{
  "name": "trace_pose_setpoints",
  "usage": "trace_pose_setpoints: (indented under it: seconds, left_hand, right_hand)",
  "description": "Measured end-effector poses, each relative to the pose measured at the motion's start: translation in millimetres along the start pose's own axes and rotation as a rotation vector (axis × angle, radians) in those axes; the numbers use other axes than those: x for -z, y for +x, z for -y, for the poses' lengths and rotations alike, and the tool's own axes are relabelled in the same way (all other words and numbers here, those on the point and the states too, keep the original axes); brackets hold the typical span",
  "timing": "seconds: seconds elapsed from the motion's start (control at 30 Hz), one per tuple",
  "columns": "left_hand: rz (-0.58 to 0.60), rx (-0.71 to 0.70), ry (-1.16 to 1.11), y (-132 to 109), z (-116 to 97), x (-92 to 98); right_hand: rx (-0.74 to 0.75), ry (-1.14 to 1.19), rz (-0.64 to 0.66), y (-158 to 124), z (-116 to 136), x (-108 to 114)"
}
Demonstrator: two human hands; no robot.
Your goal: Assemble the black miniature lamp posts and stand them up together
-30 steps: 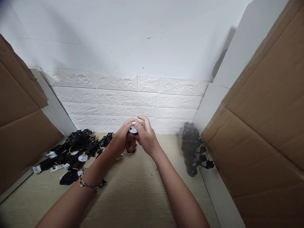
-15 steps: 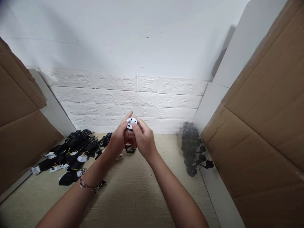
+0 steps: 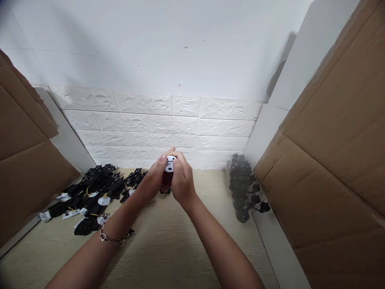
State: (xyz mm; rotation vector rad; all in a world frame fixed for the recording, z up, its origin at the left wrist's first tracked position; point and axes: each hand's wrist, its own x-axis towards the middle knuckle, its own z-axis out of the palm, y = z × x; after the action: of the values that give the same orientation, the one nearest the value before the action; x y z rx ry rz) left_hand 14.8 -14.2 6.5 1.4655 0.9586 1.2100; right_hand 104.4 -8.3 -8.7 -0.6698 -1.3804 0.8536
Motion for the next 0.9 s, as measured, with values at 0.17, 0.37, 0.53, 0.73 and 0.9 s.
trace_pose_setpoints:
  seconds: [0.17, 0.37, 0.53, 0.73, 0.9]
  left_hand:
    - [-0.163, -0.201, 0.182, -1.1, 4.9, -9.6]
    - [-0.151, -0.319, 0.257, -2.0, 11.0, -11.6]
    - [-0.183, -0.364, 0.281, -4.3, 11.6, -14.0]
    - [-0.19, -0.391, 0.306, -3.9, 11.6, -13.4]
    - [-0.187, -0.397, 0.31, -4.3, 11.8, -13.8]
  right_hand:
    - [0.027, 0.108, -0.082, -0.7, 3.8, -7.0]
    - [0.093, 0.095, -0.116, -2.7, 0.6, -8.3]
    - [0.194, 0.072, -0.1, -3.2, -5.0, -5.9]
    - [0.209, 0.079, -0.061, -2.9, -4.9, -4.1]
    - [0.188, 0.089, -0.058, -3.5, -2.7, -4.8]
